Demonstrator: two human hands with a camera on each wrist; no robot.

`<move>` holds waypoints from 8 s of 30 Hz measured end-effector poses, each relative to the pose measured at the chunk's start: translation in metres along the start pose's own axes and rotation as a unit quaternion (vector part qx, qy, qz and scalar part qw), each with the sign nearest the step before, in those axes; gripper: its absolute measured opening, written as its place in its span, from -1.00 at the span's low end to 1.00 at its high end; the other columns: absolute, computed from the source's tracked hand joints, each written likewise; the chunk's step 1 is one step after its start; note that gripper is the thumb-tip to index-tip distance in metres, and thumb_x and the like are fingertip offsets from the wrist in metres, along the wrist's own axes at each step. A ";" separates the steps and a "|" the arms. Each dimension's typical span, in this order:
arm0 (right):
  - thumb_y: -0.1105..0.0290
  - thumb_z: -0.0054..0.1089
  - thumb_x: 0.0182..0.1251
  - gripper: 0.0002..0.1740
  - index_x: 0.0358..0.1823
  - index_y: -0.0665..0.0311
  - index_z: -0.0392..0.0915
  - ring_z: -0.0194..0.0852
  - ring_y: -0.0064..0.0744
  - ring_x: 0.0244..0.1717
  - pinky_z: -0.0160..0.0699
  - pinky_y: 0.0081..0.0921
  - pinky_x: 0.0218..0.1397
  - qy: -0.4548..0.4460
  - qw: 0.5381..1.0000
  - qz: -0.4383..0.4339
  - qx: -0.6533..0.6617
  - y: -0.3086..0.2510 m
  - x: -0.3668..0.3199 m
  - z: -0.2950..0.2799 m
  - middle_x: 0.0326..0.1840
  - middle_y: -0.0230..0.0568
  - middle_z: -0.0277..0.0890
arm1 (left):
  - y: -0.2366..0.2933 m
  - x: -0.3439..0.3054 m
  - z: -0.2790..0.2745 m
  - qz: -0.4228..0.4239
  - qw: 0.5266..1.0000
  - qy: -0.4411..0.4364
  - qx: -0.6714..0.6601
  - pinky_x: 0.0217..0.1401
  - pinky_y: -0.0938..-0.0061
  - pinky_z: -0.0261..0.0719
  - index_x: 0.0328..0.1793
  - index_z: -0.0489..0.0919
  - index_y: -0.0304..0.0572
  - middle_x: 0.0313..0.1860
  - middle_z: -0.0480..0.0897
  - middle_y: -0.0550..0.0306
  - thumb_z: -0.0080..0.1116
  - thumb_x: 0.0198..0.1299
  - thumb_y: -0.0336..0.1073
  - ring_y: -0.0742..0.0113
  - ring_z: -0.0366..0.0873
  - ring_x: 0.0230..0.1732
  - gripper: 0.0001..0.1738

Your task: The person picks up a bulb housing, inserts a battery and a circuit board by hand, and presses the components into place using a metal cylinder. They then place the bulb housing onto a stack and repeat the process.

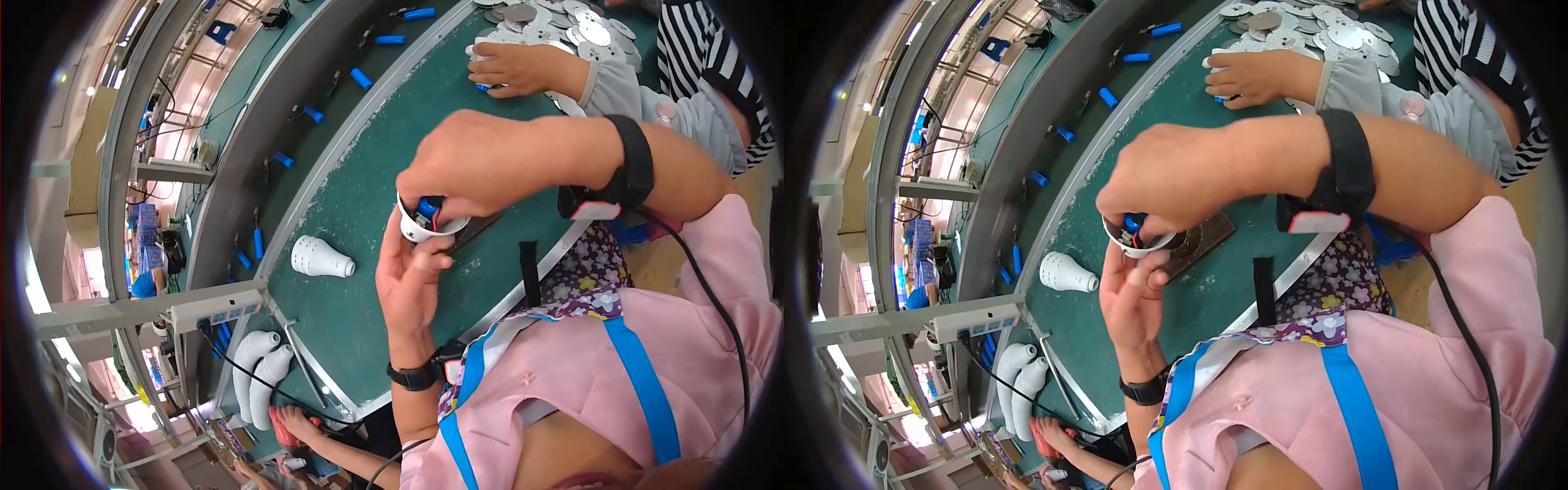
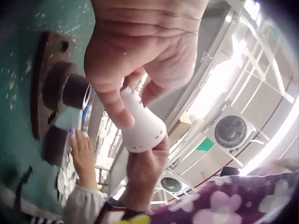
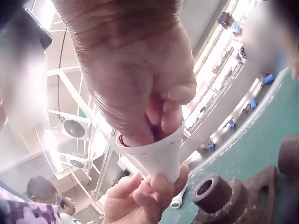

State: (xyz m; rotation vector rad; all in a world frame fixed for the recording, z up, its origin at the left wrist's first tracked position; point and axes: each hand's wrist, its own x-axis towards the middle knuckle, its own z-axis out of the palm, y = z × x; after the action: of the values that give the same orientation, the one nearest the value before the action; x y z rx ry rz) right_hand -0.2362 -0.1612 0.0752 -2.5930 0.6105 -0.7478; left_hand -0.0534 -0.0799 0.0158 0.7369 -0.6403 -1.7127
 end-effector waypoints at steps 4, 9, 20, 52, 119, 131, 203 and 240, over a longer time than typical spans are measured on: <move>0.36 0.23 -0.15 -0.83 -0.45 0.22 0.56 0.55 -0.10 -0.44 0.49 -0.27 -0.43 -0.113 0.990 0.006 -0.088 -0.001 0.017 0.001 -0.55 -0.11 0.54 | -0.002 0.014 -0.008 -0.003 0.935 0.023 0.355 -0.50 0.73 0.42 0.18 0.32 -0.35 0.03 0.43 0.11 0.05 0.08 -0.58 0.56 0.51 -0.38 -0.53; 0.44 0.21 -0.21 -0.84 -0.54 0.32 0.47 0.54 -0.21 -0.53 0.45 -0.38 -0.57 -0.136 0.971 -0.072 -0.183 0.001 0.030 0.009 -0.66 -0.17 0.49 | -0.016 0.022 -0.025 0.094 0.911 0.037 0.399 -0.53 0.76 0.39 -0.06 0.50 -0.32 -0.03 0.43 0.26 0.15 0.09 -0.46 0.65 0.43 -0.45 -0.74; 0.42 0.21 -0.23 -0.87 -0.61 0.31 0.49 0.53 -0.20 -0.60 0.44 -0.37 -0.61 -0.217 0.956 -0.048 -0.193 -0.006 0.038 0.008 -0.66 -0.12 0.50 | -0.039 0.021 -0.031 0.095 0.946 0.055 0.306 -0.62 0.73 0.28 -0.23 0.47 -0.32 -0.49 0.54 0.23 0.17 0.10 -0.43 0.58 0.35 -0.65 -0.85; 0.35 0.27 -0.09 -0.47 0.00 0.21 0.38 0.35 -0.17 -0.13 0.37 -0.30 -0.10 0.125 0.971 0.171 -0.110 0.030 -0.056 0.011 -0.20 -0.20 0.46 | 0.006 0.019 0.009 -0.068 0.992 0.062 0.083 -0.31 0.49 0.67 0.15 0.27 -0.32 -0.10 0.52 -0.07 -0.05 0.16 -0.39 0.18 0.61 -0.24 -0.59; 0.26 0.33 -0.10 -0.27 0.15 0.27 0.24 0.22 0.01 0.09 0.22 -0.18 0.13 0.138 0.986 0.073 -0.062 0.001 -0.028 0.022 -0.04 -0.05 0.34 | 0.021 -0.019 -0.042 0.075 0.967 0.208 0.128 -0.38 0.61 0.44 0.16 0.32 -0.29 0.05 0.47 0.06 -0.03 0.22 -0.30 0.36 0.51 -0.29 -0.60; 0.21 0.20 0.16 -0.40 0.15 0.37 0.26 0.45 -0.59 -0.22 0.51 -0.67 -0.30 0.334 0.757 0.369 0.423 0.046 -0.041 0.026 -0.13 -0.23 0.46 | 0.007 -0.044 -0.056 0.060 0.958 0.249 0.131 -0.40 0.61 0.46 0.11 0.34 -0.32 -0.02 0.50 0.05 -0.03 0.22 -0.34 0.37 0.51 -0.32 -0.66; 0.30 -0.16 0.36 -0.75 -0.32 0.33 0.43 0.42 -0.62 -0.47 0.38 -0.63 -0.36 -0.040 0.819 0.276 0.501 -0.036 -0.020 0.082 -0.54 -0.36 0.45 | 0.003 -0.031 -0.030 0.151 0.944 0.120 0.267 -0.41 0.60 0.42 -0.19 0.44 -0.28 -0.36 0.47 0.18 0.08 0.14 -0.42 0.48 0.42 -0.43 -0.86; 0.34 0.08 0.22 -0.82 -0.29 0.33 0.51 0.26 -0.73 -0.59 0.29 -0.72 -0.54 -0.014 0.772 0.386 0.506 -0.031 -0.027 0.077 -0.54 -0.46 0.40 | 0.057 -0.086 -0.142 0.152 0.901 0.342 0.220 -0.48 0.70 0.40 0.07 0.42 -0.29 -0.26 0.55 0.16 0.16 0.02 -0.51 0.51 0.46 -0.45 -0.58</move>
State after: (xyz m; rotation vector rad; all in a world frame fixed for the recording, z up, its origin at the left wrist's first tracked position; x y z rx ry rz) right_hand -0.2037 -0.1042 0.0176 -1.1881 0.8544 -0.5090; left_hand 0.1057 -0.0173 -0.0224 1.3933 -0.5976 -0.9214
